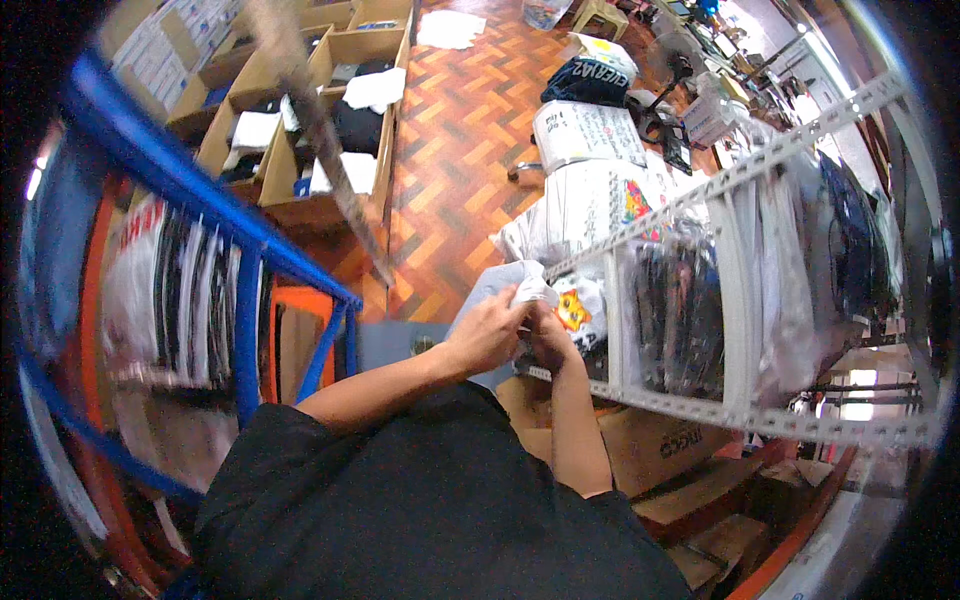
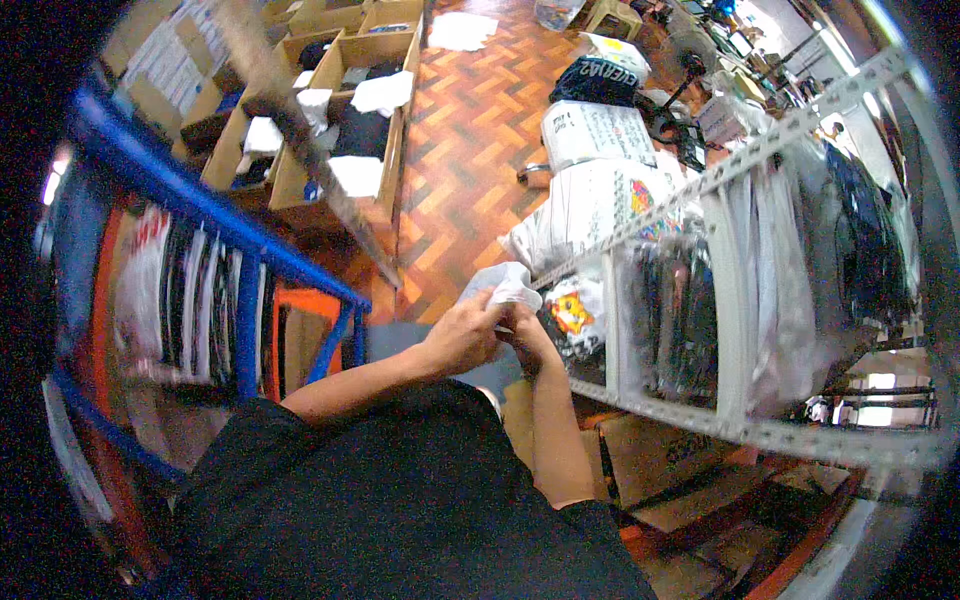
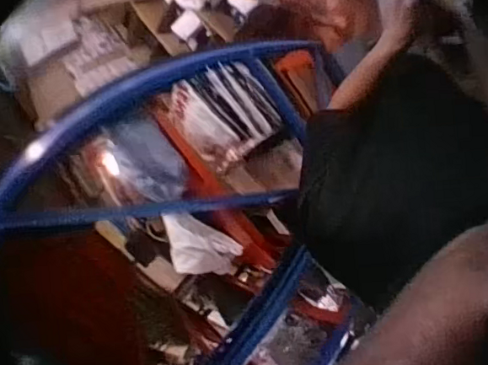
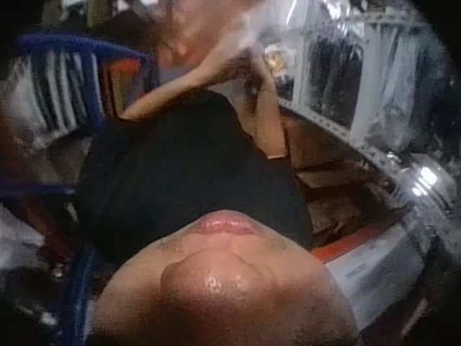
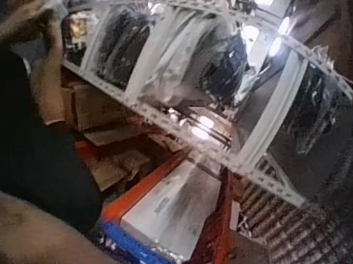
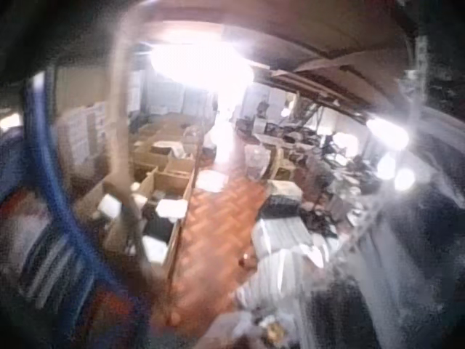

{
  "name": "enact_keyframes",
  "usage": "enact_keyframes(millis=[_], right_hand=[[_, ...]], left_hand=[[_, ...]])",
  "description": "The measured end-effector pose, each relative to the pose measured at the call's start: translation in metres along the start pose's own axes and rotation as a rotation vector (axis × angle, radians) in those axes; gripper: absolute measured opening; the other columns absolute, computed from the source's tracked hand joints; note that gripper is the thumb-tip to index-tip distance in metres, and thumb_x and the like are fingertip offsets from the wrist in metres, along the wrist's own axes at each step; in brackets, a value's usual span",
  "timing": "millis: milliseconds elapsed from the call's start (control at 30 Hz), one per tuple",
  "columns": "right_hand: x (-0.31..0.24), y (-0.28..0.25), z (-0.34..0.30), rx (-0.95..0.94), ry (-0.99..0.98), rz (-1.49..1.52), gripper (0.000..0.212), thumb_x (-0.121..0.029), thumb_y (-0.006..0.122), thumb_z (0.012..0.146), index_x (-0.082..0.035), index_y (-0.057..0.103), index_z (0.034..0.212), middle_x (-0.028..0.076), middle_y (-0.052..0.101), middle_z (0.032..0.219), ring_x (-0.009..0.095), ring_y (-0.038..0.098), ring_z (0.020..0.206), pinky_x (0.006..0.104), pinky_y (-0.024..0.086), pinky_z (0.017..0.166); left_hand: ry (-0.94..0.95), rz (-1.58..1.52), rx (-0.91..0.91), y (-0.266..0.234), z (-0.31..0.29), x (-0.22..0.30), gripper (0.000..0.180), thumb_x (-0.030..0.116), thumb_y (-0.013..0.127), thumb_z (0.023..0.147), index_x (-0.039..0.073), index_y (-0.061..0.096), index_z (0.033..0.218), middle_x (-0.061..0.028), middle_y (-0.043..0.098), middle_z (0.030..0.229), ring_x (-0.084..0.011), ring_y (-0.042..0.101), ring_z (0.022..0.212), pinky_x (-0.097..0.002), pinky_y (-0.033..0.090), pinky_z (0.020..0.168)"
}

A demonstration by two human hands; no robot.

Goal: The person removes a black shirt from a plastic bag, unfolds it on a table, and then uses a pen to write on the shirt's label while referring to a tablet.

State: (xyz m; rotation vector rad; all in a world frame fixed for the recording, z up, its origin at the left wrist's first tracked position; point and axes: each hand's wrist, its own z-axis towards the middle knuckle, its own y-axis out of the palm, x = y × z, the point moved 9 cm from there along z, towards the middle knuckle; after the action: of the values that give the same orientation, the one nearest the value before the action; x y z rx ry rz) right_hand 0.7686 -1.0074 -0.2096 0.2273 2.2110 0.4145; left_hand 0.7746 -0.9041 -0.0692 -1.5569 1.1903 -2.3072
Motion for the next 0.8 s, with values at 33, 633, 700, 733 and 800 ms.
enact_keyframes(millis=[33,633,700,733,800], right_hand=[[-0.022,-0.004,0.012,-0.078,-0.068,0.128,0.041,-0.036,0.053,0.094,-0.009,0.053,0.124,0.009,0.059,0.120,0.025,0.056,0.110,0.0391,0.045,0.092],[-0.491,0.018,0.451,-0.300,-0.270,-0.037,0.029,-0.006,0.072,0.077,-0.001,0.062,0.104,0.006,0.066,0.094,0.014,0.063,0.082,0.0279,0.053,0.073],[-0.532,0.013,0.497,-0.337,-0.230,-0.024,0.035,-0.004,0.071,0.077,-0.002,0.061,0.110,0.006,0.066,0.098,0.016,0.063,0.088,0.0310,0.052,0.080],[-0.548,0.000,0.532,-0.396,-0.247,0.011,0.039,-0.005,0.071,0.076,-0.002,0.060,0.113,0.006,0.064,0.104,0.017,0.062,0.094,0.0324,0.050,0.086],[-0.621,0.006,0.589,-0.369,-0.511,0.036,0.040,-0.006,0.069,0.079,-0.002,0.059,0.117,0.004,0.062,0.109,0.017,0.060,0.099,0.0309,0.048,0.089]], left_hand=[[-0.003,0.037,-0.029,0.008,0.029,-0.009,0.062,0.005,0.060,0.069,0.001,0.042,0.128,-0.0286,0.049,0.123,-0.0473,0.056,0.102,-0.0479,0.049,0.088],[-0.274,-0.859,0.310,-0.269,0.454,-0.318,0.040,0.019,0.063,0.085,-0.003,0.059,0.118,-0.0190,0.057,0.125,-0.0234,0.055,0.114,-0.0362,0.042,0.100],[-0.436,-0.884,0.559,-0.281,0.471,-0.401,0.065,0.027,0.066,0.084,0.001,0.039,0.137,-0.0167,0.046,0.137,-0.0230,0.050,0.118,-0.0370,0.041,0.101],[-0.465,-0.884,0.624,-0.276,0.492,-0.435,0.078,0.033,0.068,0.083,0.003,0.030,0.144,-0.0156,0.041,0.141,-0.0240,0.047,0.123,-0.0388,0.038,0.104],[-0.266,-1.191,0.540,-0.248,0.564,-0.471,0.090,0.042,0.068,0.081,0.005,0.021,0.148,-0.0153,0.034,0.146,-0.0270,0.036,0.132,-0.0425,0.027,0.111]])
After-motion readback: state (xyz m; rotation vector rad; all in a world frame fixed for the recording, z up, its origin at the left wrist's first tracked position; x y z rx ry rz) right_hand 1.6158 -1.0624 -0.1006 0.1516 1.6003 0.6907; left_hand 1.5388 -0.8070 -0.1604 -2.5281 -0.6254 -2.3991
